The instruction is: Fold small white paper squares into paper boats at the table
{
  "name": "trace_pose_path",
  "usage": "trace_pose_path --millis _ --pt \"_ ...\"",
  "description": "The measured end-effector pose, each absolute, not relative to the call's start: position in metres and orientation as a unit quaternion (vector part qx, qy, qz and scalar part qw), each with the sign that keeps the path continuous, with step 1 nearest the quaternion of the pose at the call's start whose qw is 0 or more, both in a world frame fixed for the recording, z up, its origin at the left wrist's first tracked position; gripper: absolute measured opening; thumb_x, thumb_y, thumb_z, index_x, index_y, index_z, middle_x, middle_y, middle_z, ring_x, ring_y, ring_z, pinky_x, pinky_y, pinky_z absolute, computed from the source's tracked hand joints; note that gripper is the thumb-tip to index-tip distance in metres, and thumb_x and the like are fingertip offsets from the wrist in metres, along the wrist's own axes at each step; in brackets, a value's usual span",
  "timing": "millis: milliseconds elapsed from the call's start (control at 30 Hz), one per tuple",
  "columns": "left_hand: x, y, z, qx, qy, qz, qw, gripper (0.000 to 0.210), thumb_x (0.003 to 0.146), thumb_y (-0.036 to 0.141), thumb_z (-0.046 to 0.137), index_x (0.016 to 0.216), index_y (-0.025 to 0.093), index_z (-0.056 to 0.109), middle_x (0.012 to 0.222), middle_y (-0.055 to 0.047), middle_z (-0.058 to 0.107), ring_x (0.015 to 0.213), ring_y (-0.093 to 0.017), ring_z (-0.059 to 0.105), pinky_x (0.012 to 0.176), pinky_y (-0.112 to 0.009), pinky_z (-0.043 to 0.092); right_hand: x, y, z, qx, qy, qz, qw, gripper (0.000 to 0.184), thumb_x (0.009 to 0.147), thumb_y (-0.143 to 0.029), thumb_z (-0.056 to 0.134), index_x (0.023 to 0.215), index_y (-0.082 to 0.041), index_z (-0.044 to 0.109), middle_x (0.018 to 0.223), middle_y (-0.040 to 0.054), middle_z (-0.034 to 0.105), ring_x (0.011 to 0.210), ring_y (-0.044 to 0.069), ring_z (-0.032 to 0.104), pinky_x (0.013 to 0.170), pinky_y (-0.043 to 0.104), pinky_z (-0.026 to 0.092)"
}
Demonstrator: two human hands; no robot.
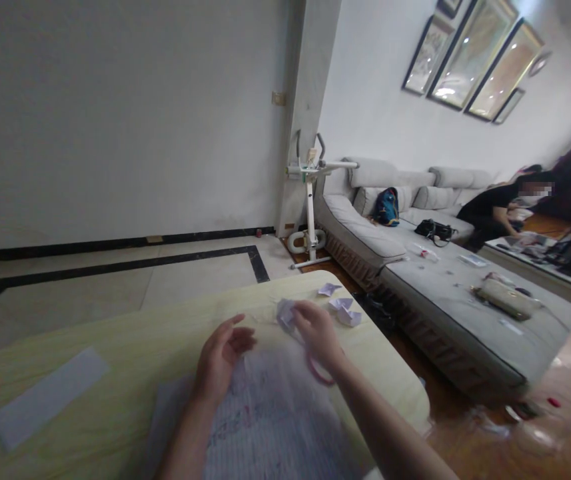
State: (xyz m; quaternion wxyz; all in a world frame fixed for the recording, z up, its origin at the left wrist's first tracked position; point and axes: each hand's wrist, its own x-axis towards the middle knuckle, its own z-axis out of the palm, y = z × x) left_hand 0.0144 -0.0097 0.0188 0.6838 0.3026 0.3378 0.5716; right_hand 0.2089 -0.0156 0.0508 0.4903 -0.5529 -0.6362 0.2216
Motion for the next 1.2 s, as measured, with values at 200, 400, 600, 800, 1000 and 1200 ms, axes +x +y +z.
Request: trace_pose_path --millis 200,400,600,800,1000,1200 --pt "0.012 -0.008 0.015 0.268 0.319 0.583 0.698 0.035 0.068 0.035 0.064 0.093 0.012 0.063 0.067 -0.004 0.066 0.062 -0.015 0.062 0.06 -0.027 0.049 0.297 -0.027 0.07 -0.583 -0.719 0.174 0.337 0.023 0.083 -0.025 0.048 0.088 -0.016 0.069 0.072 0.0045 0.066 0.064 0.016 0.058 0.061 0.027 0.045" --pt "0.011 -0.005 0.01 0.258 0.331 0.59 0.69 0.031 0.067 0.035 0.066 0.087 0.011 0.064 0.064 -0.002 0.064 0.058 -0.012 0.059 0.055 -0.023 0.047 0.34 -0.04 0.087 -0.57 -0.805 0.1 0.133 0.021 0.08 -0.015 0.049 0.077 -0.018 0.07 0.071 0.0044 0.065 0.067 0.016 0.058 0.063 0.025 0.042" --pt "0.011 -0.006 0.013 0.235 0.344 0.595 0.687 0.03 0.063 0.033 0.068 0.084 0.012 0.064 0.062 -0.001 0.064 0.055 -0.011 0.058 0.053 -0.022 0.048 0.349 -0.047 0.079 -0.572 -0.815 0.083 0.038 0.021 0.081 -0.016 0.05 0.075 -0.02 0.07 0.071 0.0035 0.066 0.067 0.014 0.059 0.064 0.022 0.041" --pt "0.01 -0.005 0.016 0.216 0.338 0.597 0.695 0.027 0.062 0.03 0.067 0.082 0.012 0.065 0.06 -0.001 0.063 0.053 -0.011 0.058 0.052 -0.021 0.047 0.356 -0.054 0.078 -0.584 -0.806 0.053 0.083 0.029 0.085 -0.016 0.044 0.105 -0.025 0.064 0.096 0.0047 0.065 0.082 0.016 0.062 0.072 0.024 0.046" --pt "0.01 -0.005 0.016 0.216 0.336 0.6 0.693 0.024 0.063 0.029 0.066 0.08 0.012 0.065 0.059 -0.001 0.063 0.052 -0.011 0.057 0.05 -0.021 0.047 0.343 -0.087 0.067 -0.599 -0.782 0.01 0.172 0.016 0.084 -0.028 0.052 0.096 -0.022 0.059 0.095 0.0067 0.058 0.083 0.018 0.059 0.073 0.028 0.048" --pt "0.009 -0.004 0.015 0.209 0.338 0.596 0.698 0.024 0.062 0.028 0.066 0.08 0.012 0.066 0.06 -0.001 0.063 0.053 -0.011 0.057 0.05 -0.021 0.047 0.337 -0.096 0.046 -0.607 -0.77 -0.03 0.196 0.012 0.081 -0.03 0.057 0.089 -0.021 0.056 0.093 0.0072 0.056 0.085 0.02 0.057 0.075 0.031 0.048"
